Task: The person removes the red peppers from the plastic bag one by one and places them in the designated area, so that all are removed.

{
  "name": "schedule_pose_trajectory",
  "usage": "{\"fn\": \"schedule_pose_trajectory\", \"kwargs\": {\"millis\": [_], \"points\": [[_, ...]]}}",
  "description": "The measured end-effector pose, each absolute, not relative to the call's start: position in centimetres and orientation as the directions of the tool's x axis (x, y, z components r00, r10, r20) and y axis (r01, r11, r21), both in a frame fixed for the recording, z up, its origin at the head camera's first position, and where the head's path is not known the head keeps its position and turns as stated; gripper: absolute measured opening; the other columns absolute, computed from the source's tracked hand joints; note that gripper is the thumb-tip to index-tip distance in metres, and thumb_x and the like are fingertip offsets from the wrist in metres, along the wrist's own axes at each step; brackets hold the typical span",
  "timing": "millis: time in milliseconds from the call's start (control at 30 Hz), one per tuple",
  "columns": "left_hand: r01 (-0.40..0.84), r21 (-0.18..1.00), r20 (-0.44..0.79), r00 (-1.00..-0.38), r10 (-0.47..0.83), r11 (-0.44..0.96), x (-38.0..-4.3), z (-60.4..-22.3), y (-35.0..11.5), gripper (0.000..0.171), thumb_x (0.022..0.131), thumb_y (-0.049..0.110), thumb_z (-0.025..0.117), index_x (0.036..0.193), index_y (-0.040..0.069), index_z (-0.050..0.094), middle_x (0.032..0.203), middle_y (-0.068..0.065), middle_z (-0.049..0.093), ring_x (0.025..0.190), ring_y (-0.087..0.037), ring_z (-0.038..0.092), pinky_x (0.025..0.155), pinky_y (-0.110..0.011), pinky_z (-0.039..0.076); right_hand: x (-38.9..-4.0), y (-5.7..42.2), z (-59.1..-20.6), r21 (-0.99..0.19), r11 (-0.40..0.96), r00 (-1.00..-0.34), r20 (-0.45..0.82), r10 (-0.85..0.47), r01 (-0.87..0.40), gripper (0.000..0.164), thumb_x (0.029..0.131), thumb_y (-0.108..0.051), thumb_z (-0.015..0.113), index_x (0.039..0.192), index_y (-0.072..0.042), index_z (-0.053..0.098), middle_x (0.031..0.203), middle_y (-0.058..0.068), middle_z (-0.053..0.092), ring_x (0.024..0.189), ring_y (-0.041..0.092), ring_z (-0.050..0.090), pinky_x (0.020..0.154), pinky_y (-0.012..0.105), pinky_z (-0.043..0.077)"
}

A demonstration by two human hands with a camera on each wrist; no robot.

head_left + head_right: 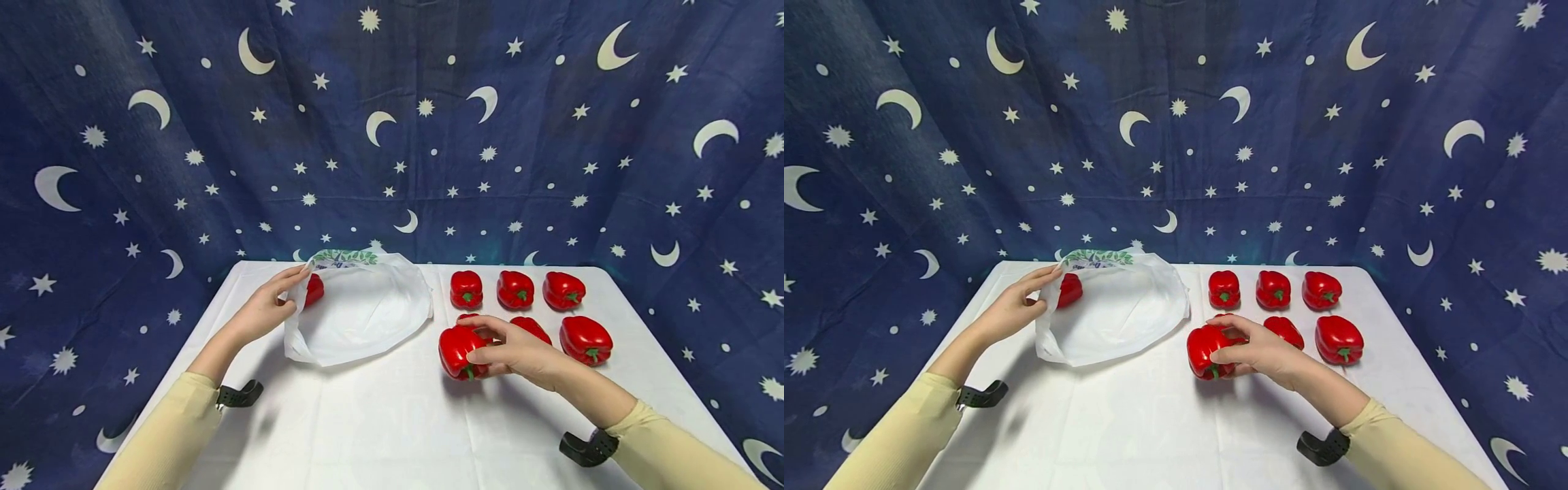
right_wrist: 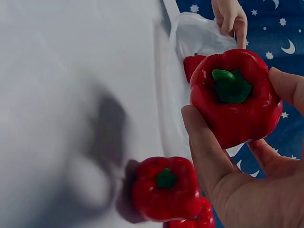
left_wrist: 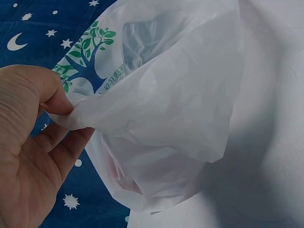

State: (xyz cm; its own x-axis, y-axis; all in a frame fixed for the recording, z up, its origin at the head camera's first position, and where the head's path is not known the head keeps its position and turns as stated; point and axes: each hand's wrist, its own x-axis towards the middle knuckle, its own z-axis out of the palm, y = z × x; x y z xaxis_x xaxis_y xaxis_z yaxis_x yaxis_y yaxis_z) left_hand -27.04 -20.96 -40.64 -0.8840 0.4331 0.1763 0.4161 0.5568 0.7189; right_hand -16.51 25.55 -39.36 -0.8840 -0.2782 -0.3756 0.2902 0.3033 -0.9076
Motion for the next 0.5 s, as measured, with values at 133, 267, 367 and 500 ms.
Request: {"fn": "schedule_pose_trajectory", "kwargs": {"millis": [133,267,367,500], "points": [[0.412,0.719,0.168,-0.885,0.435,0.560,-27.1,-40.8,-20.9,0.070,0.091,-0.008,0.049,0.158,0.012,0.041,0.166,-0.004,0.028,0.145,-0.029,0.034,0.083,-0.031,0.047,-15.2,26.2,-40.2,-0.904,0.299,-0.885,-0.385,-0.262,0.305,0.075,0.084,-0.021,0.083,0.150,-0.014,0.049,0.140,0.020,0.048,0.122,0.037,0.052,0.084,0.045,0.058],[0.407,0.723,0.160,-0.885,0.438,0.559,-27.0,-40.7,-20.9,0.069,0.093,-0.006,0.049,0.159,0.011,0.039,0.167,-0.006,0.026,0.147,-0.033,0.032,0.084,-0.036,0.047,-14.1,26.8,-41.0,-0.901,0.289,-0.880,-0.400,-0.257,0.325,0.075,0.086,-0.022,0.081,0.152,-0.012,0.047,0.142,0.020,0.046,0.121,0.037,0.052,0.084,0.046,0.058],[0.407,0.726,0.162,-0.885,0.437,0.555,-27.0,-40.6,-20.9,0.069,0.092,-0.006,0.048,0.158,0.010,0.039,0.167,-0.006,0.026,0.147,-0.033,0.031,0.084,-0.037,0.047,-13.5,27.1,-41.5,-0.892,0.289,-0.874,-0.420,-0.243,0.349,0.074,0.086,-0.022,0.081,0.152,-0.012,0.047,0.142,0.020,0.045,0.122,0.037,0.050,0.084,0.047,0.058],[0.403,0.730,0.157,-0.885,0.438,0.552,-26.9,-40.4,-20.8,0.069,0.093,-0.006,0.048,0.159,0.010,0.039,0.167,-0.003,0.026,0.147,-0.030,0.032,0.082,-0.036,0.046,-12.9,27.2,-41.9,-0.877,0.296,-0.869,-0.447,-0.213,0.379,0.075,0.086,-0.022,0.081,0.151,-0.012,0.047,0.142,0.020,0.047,0.123,0.038,0.049,0.084,0.047,0.058]]}}
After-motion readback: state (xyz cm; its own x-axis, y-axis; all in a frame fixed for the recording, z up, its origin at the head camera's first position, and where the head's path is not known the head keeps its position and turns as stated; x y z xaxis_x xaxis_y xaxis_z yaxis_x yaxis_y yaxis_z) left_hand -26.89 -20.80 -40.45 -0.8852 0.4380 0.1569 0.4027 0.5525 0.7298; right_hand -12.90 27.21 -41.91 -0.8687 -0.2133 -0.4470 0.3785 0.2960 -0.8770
